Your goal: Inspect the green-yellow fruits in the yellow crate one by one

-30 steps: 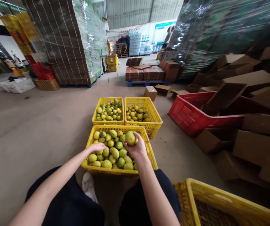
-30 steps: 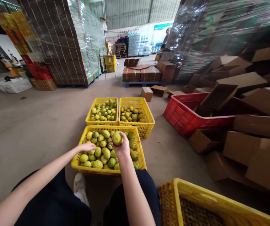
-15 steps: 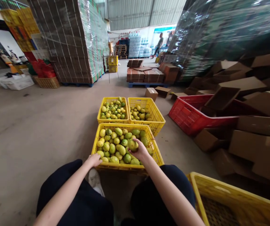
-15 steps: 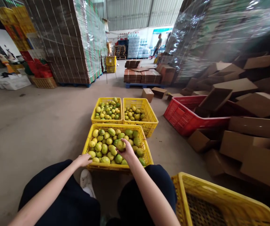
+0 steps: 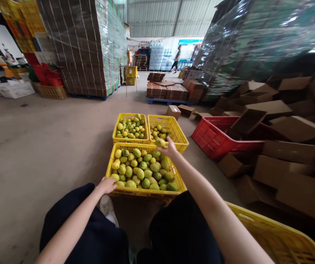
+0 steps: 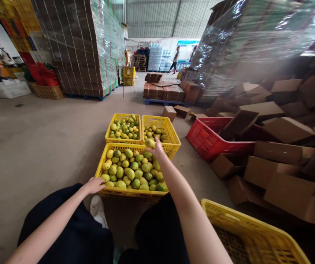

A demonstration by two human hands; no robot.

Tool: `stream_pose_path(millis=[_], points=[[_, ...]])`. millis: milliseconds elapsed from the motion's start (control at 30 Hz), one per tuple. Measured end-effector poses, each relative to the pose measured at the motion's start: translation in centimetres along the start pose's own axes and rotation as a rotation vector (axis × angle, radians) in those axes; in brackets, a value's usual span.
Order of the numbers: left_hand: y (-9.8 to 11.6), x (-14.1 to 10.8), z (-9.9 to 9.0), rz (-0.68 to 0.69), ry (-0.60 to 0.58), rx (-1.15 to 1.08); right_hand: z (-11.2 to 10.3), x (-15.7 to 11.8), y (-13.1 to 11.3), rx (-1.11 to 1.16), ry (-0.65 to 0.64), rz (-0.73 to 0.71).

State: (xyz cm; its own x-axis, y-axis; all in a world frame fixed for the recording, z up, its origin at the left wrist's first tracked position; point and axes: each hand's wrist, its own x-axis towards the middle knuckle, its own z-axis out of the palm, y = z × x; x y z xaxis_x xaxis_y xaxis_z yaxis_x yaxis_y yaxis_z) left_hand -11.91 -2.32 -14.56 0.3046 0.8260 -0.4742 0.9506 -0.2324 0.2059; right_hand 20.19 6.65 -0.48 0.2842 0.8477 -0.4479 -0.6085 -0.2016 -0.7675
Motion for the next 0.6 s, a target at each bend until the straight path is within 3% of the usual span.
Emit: stream_pose_path(millis=[100, 167, 233, 367, 600], points=[[0.5, 0.0, -0.2, 0.013, 0.003, 0.001, 0.5, 2.7, -4.9, -0.149, 0.145, -0.016], [0.7, 0.1, -0.3, 0.022, 0.001, 0.003, -0.3, 3.4, -5.6, -0.253, 0.197, -0.017], [0.8, 0.2, -0.3, 0.028, -0.003, 0.004, -1.6, 3.3, -4.3, -0.362, 0.224, 0.0], [0.9, 0.1, -0.3, 0.018, -0.022, 0.014, -4.7, 3.0, 0.5, -0.597, 0.216, 0.073], [1.4, 0.1, -0.3, -0.017, -0.121, 0.051, -7.2, 5.4, 5.8, -1.133, 0.072, 0.074]])
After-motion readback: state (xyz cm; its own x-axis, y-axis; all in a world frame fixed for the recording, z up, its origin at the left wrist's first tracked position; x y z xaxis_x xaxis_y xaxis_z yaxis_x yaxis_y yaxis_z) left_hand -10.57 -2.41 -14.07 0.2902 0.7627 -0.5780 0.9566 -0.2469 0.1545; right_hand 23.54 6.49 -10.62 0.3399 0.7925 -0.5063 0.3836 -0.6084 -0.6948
